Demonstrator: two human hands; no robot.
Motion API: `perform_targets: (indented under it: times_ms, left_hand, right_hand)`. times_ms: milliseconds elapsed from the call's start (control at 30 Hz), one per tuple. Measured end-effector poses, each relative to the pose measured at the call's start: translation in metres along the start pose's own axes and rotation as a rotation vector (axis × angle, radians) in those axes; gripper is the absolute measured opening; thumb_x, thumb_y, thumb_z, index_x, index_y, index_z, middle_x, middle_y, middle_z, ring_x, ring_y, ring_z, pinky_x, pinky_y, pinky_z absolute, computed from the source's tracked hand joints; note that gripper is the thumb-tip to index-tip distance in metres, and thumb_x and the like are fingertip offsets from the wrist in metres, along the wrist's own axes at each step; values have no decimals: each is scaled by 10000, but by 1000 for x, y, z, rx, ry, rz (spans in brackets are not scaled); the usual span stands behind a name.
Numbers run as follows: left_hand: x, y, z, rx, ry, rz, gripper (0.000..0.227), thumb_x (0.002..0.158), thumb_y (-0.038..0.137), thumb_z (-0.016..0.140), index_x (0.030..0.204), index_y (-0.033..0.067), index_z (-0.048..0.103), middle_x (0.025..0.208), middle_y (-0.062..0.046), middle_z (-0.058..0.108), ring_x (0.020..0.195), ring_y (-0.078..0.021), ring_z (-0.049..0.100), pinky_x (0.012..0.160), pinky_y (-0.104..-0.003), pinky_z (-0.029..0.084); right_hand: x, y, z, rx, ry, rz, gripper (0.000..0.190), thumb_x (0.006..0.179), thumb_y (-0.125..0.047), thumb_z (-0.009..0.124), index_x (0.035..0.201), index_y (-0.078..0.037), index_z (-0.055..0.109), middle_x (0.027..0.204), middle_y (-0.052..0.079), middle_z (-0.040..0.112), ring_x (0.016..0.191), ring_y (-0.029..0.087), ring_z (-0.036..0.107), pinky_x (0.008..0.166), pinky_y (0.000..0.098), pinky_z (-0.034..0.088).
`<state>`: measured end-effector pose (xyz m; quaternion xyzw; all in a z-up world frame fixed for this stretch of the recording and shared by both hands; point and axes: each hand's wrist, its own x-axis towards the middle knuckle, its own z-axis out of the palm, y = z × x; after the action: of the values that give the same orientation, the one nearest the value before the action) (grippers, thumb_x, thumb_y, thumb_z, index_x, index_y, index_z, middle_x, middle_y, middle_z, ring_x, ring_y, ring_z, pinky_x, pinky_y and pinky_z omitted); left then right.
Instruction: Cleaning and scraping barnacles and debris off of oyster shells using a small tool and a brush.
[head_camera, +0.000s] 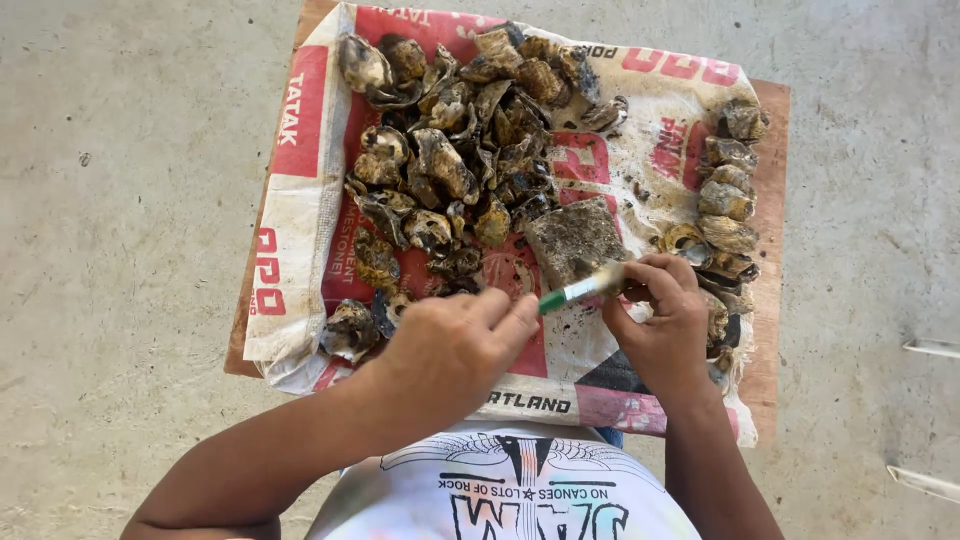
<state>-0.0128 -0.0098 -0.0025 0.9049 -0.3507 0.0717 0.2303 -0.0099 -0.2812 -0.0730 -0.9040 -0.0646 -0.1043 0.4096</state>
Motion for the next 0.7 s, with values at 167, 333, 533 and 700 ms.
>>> perform_targets:
  times_ms: [167,333,533,700]
  left_hand:
    - [6,-10,-12,49,16,-21,285,917,104,641,1160,-41,671,776,-93,616,616,-225,671,489,-362,536]
    - [11,-3,-21,0,67,-47,217,964,133,656,1110,-24,680,751,-84,605,593,-234,658,469,-375,519]
    - [17,-10,-7,-37,-113,2,154,949,114,635,1034,-7,680,738,-78,607,556,-208,650,436,-354,515]
    - [15,-2,-17,-2,-26,46,165,962,127,619,1034,-9,680,728,-65,621,565,-176,638,429,-332,500]
  right_hand:
    - [-2,-5,0,51,18,21,356,812,3,788,1152,50,692,1230,147,596,993,186,693,870,281,615]
    - [-9,1,4,231,-1,55,375,845,53,776,1195,69,642,1306,133,550,1088,183,670,947,287,616]
    - [-18,-1,5,163,83,6,441,840,91,722,1261,49,596,1312,135,554,1090,177,650,950,292,591]
    - [-12,-9,4,-23,112,-123,466,815,98,727,1255,15,601,1272,162,601,1053,234,669,926,322,580]
